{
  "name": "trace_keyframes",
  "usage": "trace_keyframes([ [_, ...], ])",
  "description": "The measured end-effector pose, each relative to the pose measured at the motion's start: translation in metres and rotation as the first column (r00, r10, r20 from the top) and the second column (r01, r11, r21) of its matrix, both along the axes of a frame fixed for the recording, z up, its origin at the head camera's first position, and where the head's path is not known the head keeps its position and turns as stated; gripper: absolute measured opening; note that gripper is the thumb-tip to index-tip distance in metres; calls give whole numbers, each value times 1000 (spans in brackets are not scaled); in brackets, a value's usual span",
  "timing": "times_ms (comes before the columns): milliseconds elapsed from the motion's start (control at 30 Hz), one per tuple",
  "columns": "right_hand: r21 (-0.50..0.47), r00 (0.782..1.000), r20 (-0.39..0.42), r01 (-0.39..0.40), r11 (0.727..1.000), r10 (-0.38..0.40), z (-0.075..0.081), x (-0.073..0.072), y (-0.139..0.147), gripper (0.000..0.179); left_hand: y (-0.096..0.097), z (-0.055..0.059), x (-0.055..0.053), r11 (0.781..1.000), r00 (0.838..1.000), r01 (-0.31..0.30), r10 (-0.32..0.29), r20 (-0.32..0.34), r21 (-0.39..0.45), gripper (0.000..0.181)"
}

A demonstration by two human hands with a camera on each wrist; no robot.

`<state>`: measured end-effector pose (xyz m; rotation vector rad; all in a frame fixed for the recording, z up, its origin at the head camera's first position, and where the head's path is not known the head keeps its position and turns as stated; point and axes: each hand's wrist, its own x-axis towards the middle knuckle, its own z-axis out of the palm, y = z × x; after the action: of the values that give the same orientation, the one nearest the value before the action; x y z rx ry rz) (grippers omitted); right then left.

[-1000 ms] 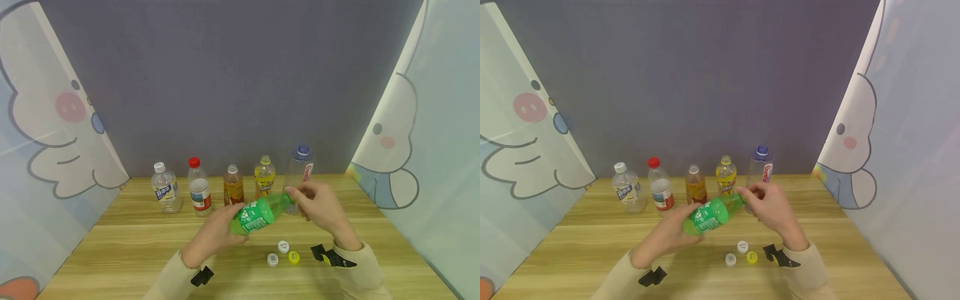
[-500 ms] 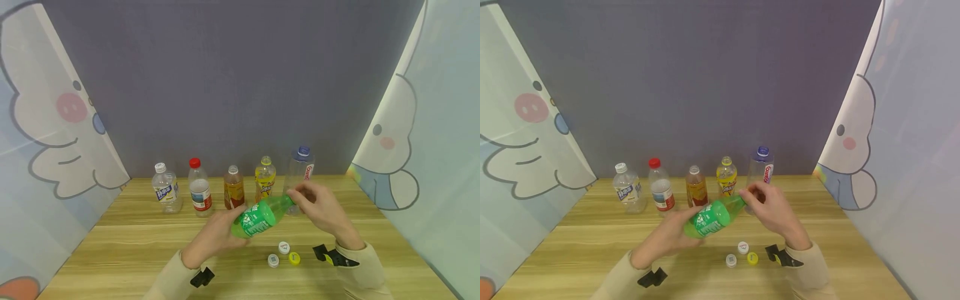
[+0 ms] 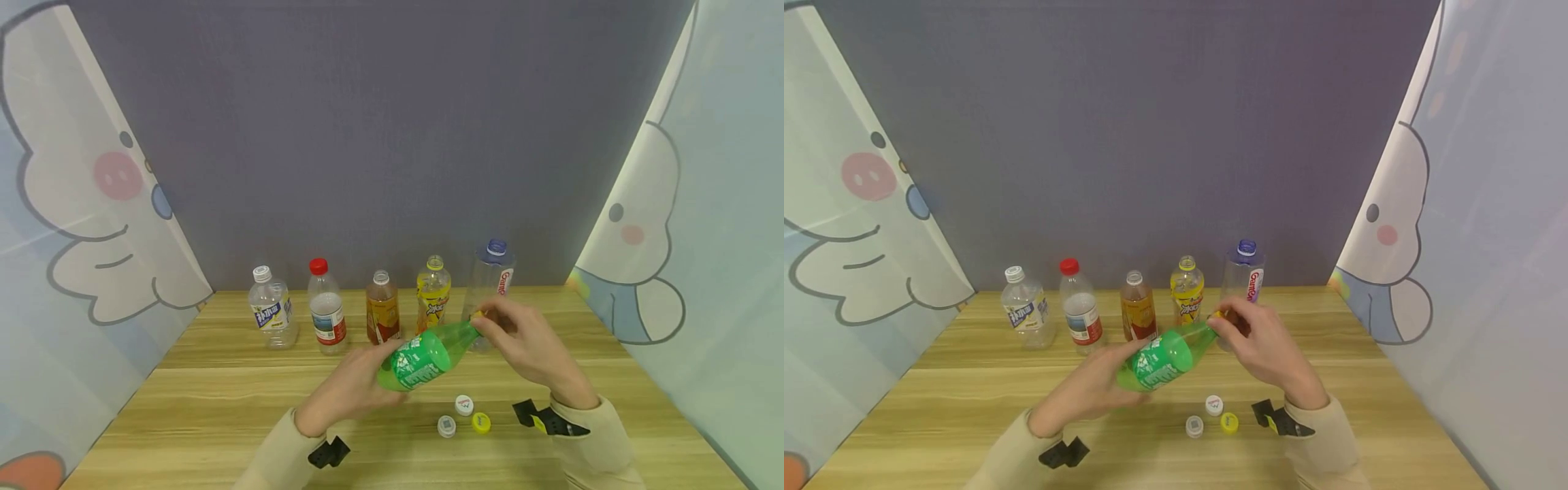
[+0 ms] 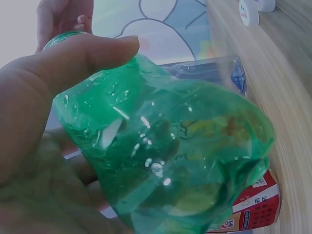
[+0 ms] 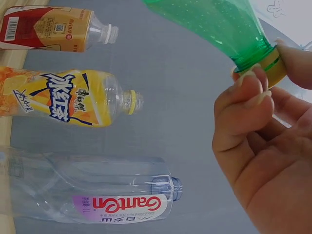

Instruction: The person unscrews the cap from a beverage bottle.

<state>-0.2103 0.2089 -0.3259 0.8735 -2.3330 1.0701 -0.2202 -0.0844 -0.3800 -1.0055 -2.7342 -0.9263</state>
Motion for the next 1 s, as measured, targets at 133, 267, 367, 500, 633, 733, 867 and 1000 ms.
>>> trace_keyframes([
  [133, 5, 999, -20, -30, 1000, 30, -1, -2, 2, 11, -2, -1, -2, 1000, 1000, 16, -16, 5, -11, 75],
  [267, 23, 997, -52, -58, 998, 59, -2, -4, 3, 14, -4, 0, -3, 999, 999, 30, -30, 13, -28, 77],
  [367, 36, 996, -58, -71, 997, 73, -2, -4, 5, 15, -5, 0, -3, 999, 999, 42, -42, 30, -27, 77],
  [500, 44, 993, -63, -101, 994, 103, -3, -5, 7, 17, -7, 1, -3, 998, 996, 65, -64, 54, -8, 75],
  [633, 47, 985, -84, -144, 988, 147, -3, -7, 9, 18, -7, 2, -4, 996, 993, 84, -85, 82, 10, 75],
  [733, 40, 979, -90, -182, 982, 185, -3, -7, 10, 22, -8, 2, -4, 995, 989, 100, -102, 109, 18, 76],
  [867, 38, 969, -86, -231, 972, 233, 0, -5, 10, 36, -10, 3, -4, 992, 978, 124, -126, 168, 22, 80],
  [1000, 76, 972, -98, -207, 975, 214, 2, -4, 9, 45, -12, 4, -4, 995, 973, 95, -96, 207, 18, 84],
])
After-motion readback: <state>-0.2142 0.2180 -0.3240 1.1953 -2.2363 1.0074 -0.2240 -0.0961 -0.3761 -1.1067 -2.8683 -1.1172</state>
